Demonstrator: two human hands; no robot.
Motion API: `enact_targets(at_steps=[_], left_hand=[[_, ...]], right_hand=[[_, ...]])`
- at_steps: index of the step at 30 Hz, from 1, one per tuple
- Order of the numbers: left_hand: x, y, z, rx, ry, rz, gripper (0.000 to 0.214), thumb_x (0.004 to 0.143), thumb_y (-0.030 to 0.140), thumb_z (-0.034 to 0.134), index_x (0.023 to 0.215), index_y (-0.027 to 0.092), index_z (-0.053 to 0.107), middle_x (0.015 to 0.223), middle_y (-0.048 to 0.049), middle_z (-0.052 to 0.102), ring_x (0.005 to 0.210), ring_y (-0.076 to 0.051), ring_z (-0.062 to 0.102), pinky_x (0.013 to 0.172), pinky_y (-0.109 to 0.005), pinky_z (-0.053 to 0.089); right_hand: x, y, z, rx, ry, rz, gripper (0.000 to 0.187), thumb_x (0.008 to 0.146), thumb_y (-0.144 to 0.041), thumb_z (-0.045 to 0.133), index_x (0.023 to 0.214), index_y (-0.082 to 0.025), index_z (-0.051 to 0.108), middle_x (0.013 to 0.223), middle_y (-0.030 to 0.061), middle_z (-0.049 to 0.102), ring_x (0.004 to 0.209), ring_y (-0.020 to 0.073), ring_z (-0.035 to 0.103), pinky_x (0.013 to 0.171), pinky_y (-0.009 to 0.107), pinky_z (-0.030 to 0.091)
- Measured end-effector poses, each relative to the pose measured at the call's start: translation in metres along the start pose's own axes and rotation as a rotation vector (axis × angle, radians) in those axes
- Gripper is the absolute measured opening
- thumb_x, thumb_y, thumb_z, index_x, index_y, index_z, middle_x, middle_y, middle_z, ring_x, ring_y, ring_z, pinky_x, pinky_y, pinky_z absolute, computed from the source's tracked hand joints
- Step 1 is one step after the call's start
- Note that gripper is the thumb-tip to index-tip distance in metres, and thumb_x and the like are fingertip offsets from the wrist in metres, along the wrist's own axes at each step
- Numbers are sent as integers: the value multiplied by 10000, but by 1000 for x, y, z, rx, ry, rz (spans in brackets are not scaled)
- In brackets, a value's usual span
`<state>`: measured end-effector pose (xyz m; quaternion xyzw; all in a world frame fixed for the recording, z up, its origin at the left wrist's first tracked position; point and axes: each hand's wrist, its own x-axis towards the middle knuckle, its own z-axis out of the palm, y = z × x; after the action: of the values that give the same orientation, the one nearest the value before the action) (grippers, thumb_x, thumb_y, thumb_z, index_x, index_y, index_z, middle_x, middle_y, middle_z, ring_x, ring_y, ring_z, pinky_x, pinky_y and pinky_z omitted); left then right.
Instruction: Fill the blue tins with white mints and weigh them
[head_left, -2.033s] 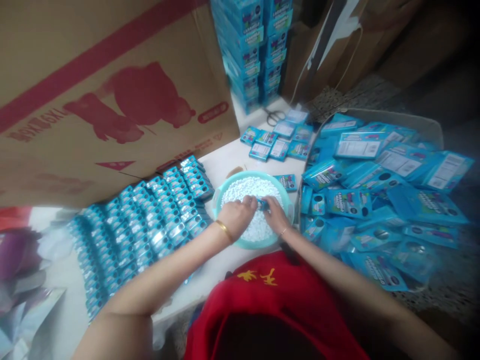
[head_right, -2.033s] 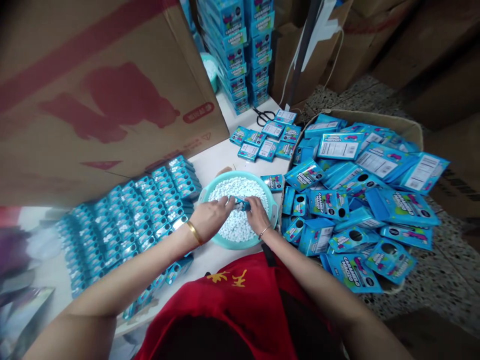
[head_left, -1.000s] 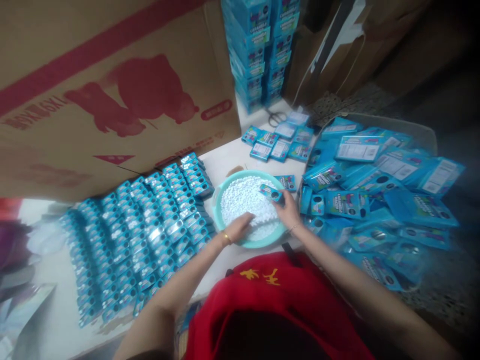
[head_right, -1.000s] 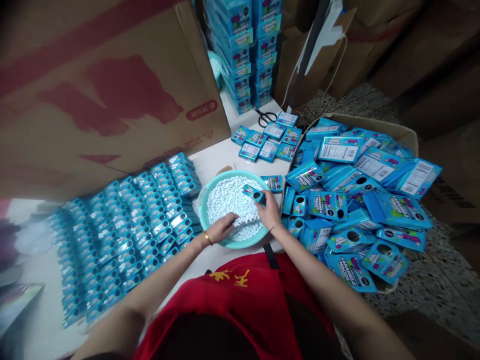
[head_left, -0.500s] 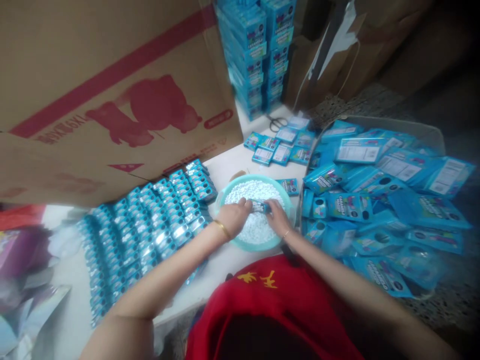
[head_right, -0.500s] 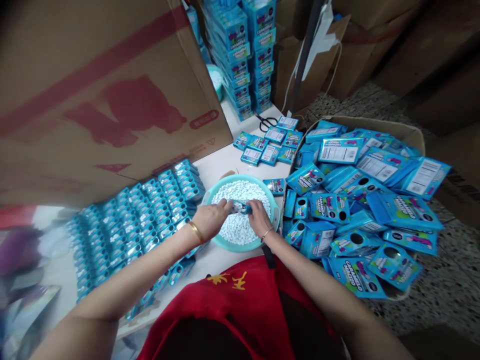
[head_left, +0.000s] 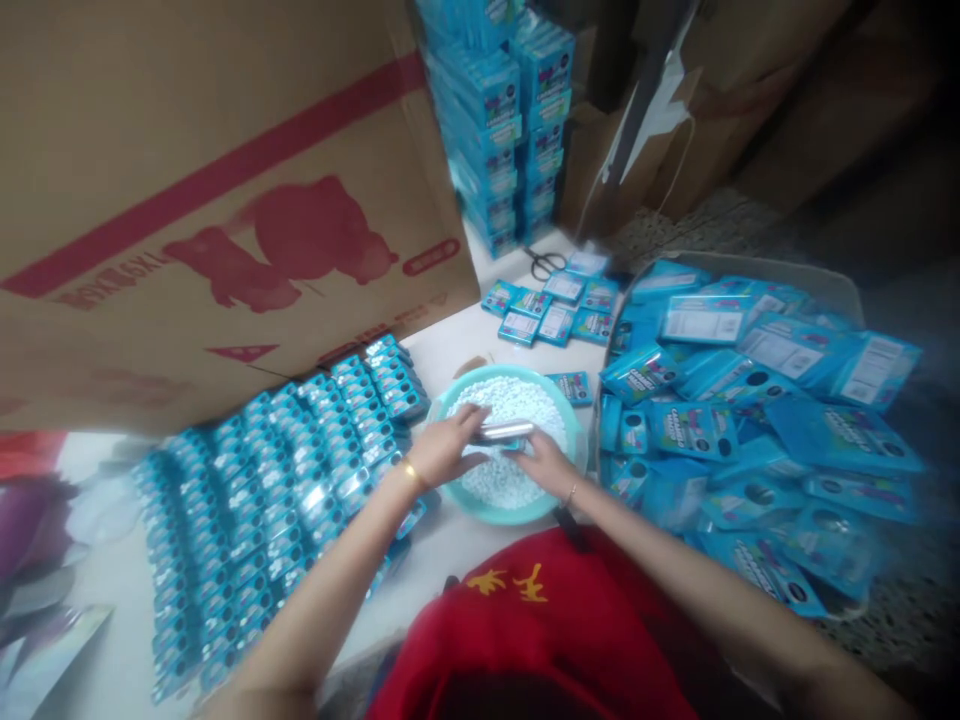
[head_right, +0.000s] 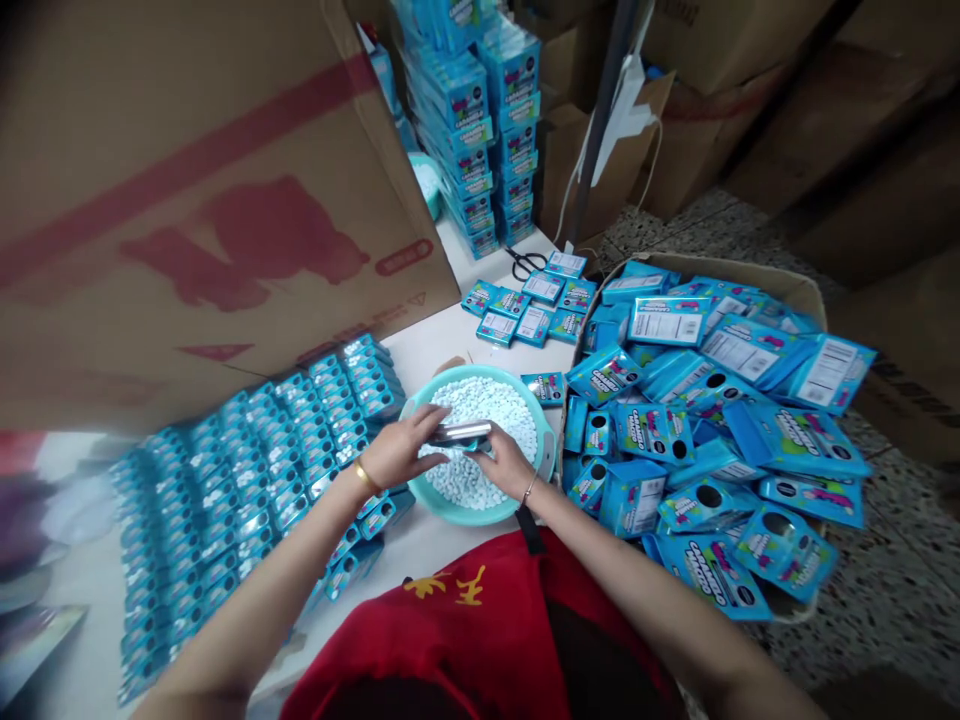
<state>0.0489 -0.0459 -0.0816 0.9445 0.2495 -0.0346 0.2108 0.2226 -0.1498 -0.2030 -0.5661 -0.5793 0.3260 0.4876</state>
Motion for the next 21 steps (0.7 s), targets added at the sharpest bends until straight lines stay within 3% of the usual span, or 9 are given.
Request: enact_targets(at_steps=[3, 5, 7, 8, 10, 13, 16, 21], left_hand=[[-3, -18, 14, -67, 50, -39, 272, 859, 319, 532, 1101, 199, 507, 1030, -65, 547, 865, -182, 577, 764, -287, 467], [-11, -31, 17, -86, 192, -138, 243, 857, 314, 532, 1064, 187, 515, 994, -62, 542, 855, -178, 560, 766, -282, 460], [-22, -48, 17, -79, 357, -274, 219, 847, 311, 541, 1016, 173, 522, 949, -57, 532, 846, -179, 541, 767, -285, 455], [-28, -58, 18, -68, 419, -347, 197, 839, 310, 546, 975, 168, 529, 917, -53, 527, 836, -181, 533, 761, -287, 452], [-40, -81, 23, -41, 479, -484, 174, 820, 318, 564, 898, 165, 537, 863, -45, 519, 809, -185, 522, 736, -288, 445], [-51, -114, 34, -46, 470, -637, 217, 790, 339, 603, 904, 162, 552, 821, -32, 530, 773, -184, 525, 706, -280, 433], [-55, -138, 42, -92, 426, -712, 260, 778, 348, 628, 944, 161, 561, 819, -25, 560, 761, -177, 542, 694, -267, 425], [-52, -151, 53, -61, 216, -724, 255, 778, 349, 646, 948, 179, 562, 889, -40, 598, 845, -197, 581, 734, -271, 432]], right_hand=[[22, -4, -14, -11, -69, -40, 494, 801, -356, 615, 1265, -240, 493, 1245, 87, 570, 1157, 254, 541, 997, 459, 437], [47, 7, -35, -99, 38, 29, 661, 765, -391, 649, 1351, -215, 398, 1301, 130, 517, 1168, 277, 529, 970, 469, 455], [78, 27, -61, -314, 205, 232, 647, 772, -373, 632, 1337, -148, 413, 1221, 188, 545, 1045, 298, 591, 870, 470, 503], [93, 39, -74, -474, 209, 350, 600, 781, -340, 618, 1307, -107, 447, 1199, 222, 548, 1027, 314, 596, 857, 475, 499], [121, 61, -95, -775, 45, 590, 497, 776, -286, 617, 1207, -52, 533, 1159, 267, 568, 1055, 344, 585, 883, 483, 475], [147, 82, -107, -919, -170, 790, 369, 744, -308, 653, 1007, -50, 648, 1064, 269, 623, 1046, 357, 599, 873, 467, 482], [156, 90, -101, -925, -225, 857, 414, 688, -441, 694, 899, -85, 685, 953, 236, 655, 996, 365, 619, 813, 472, 504], [154, 99, -86, -967, -341, 1089, 684, 603, -583, 706, 1098, -119, 623, 1014, 236, 633, 966, 393, 616, 753, 544, 499]])
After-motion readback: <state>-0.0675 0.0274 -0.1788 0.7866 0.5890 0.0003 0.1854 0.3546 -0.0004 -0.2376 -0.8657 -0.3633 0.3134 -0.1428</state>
